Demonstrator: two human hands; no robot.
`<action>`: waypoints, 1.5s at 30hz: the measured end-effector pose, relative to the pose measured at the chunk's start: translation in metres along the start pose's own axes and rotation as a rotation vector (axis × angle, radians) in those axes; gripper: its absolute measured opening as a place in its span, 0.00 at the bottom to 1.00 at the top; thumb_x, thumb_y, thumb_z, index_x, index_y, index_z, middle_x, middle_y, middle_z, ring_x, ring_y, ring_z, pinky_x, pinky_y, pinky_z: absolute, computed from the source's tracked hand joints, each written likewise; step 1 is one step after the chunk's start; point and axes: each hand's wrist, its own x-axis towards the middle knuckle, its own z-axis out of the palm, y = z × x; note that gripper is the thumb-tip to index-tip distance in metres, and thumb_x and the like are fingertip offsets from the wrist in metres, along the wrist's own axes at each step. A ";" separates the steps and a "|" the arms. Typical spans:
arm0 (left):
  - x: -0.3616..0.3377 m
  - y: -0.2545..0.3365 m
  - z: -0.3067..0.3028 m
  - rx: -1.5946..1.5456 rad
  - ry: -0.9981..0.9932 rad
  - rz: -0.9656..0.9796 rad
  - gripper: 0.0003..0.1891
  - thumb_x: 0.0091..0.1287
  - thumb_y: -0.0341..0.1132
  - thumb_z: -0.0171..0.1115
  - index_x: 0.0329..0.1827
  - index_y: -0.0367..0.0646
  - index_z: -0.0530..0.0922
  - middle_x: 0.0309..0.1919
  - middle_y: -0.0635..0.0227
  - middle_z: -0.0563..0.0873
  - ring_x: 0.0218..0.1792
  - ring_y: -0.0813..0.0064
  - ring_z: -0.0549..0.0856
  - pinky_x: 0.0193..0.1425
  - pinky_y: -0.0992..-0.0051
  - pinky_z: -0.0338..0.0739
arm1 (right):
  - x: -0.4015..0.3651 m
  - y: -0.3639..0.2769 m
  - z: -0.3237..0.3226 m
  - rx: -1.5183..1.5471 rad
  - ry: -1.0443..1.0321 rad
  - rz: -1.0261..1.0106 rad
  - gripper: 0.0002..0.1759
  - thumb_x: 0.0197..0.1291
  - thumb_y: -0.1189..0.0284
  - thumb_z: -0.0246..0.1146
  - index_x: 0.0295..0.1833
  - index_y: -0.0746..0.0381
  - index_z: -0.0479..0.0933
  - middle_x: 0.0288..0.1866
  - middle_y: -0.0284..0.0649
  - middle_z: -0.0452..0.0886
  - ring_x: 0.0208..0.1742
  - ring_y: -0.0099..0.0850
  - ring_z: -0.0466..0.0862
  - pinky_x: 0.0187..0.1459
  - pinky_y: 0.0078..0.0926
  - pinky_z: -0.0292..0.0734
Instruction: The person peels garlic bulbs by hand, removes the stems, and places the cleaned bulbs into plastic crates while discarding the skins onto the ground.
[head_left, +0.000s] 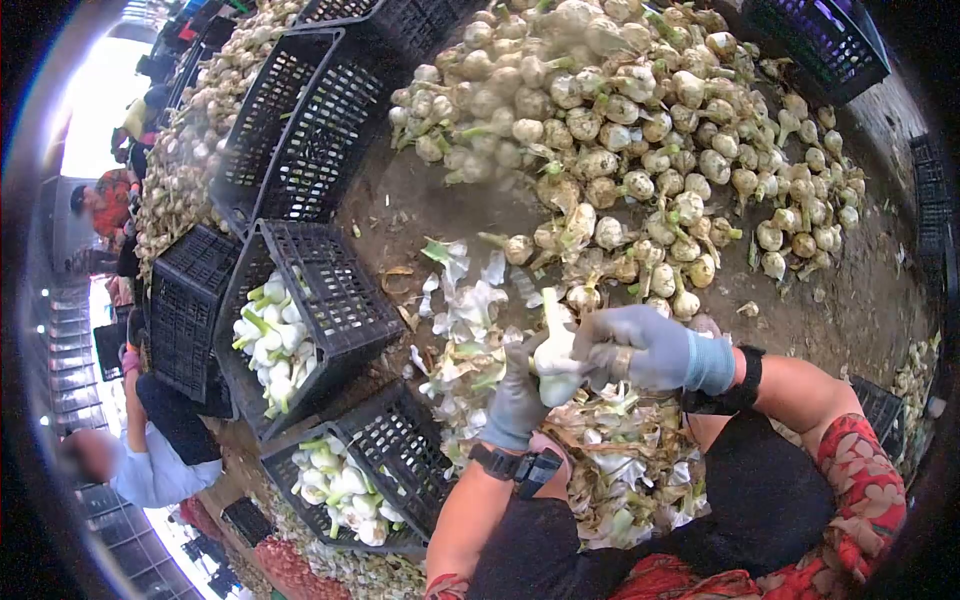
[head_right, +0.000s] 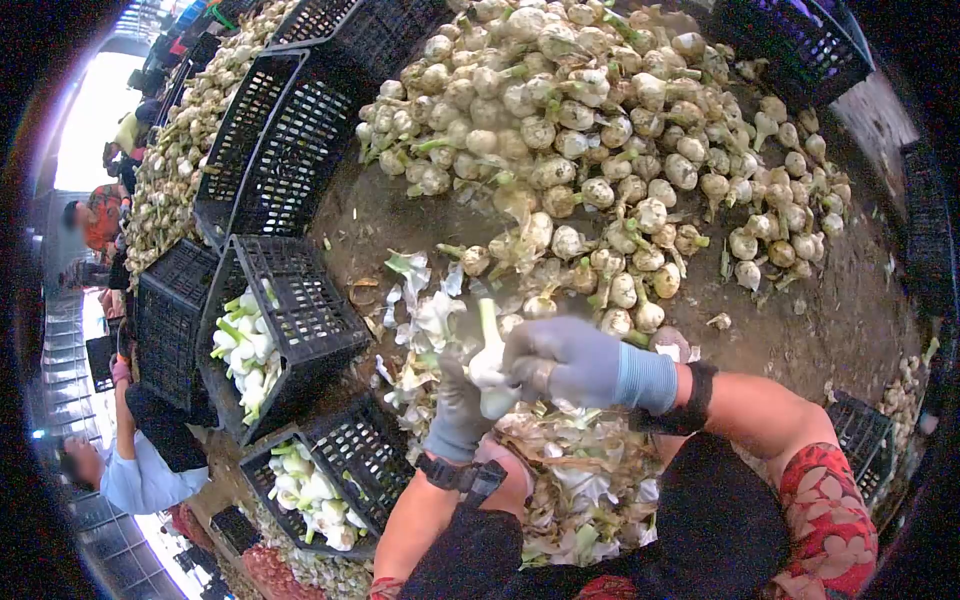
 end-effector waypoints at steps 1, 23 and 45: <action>0.000 -0.001 0.001 -0.164 -0.086 -0.085 0.41 0.63 0.66 0.56 0.62 0.34 0.69 0.54 0.60 0.79 0.50 0.71 0.81 0.52 0.72 0.78 | -0.001 0.000 0.003 -0.146 -0.020 -0.153 0.13 0.67 0.66 0.56 0.43 0.66 0.75 0.35 0.40 0.82 0.35 0.29 0.84 0.36 0.28 0.78; -0.053 0.186 -0.083 -0.438 0.486 0.886 0.32 0.68 0.55 0.55 0.56 0.29 0.72 0.54 0.53 0.79 0.54 0.61 0.81 0.60 0.59 0.77 | -0.011 0.092 -0.024 -0.584 0.027 0.192 0.18 0.54 0.57 0.64 0.46 0.58 0.80 0.40 0.45 0.82 0.44 0.45 0.82 0.46 0.38 0.77; 0.002 0.050 0.020 0.425 0.754 0.208 0.25 0.58 0.33 0.64 0.59 0.34 0.70 0.51 0.57 0.76 0.55 0.61 0.76 0.54 0.64 0.78 | 0.022 0.089 0.006 -0.607 0.147 0.013 0.25 0.60 0.53 0.64 0.51 0.64 0.77 0.41 0.47 0.83 0.41 0.39 0.84 0.43 0.35 0.78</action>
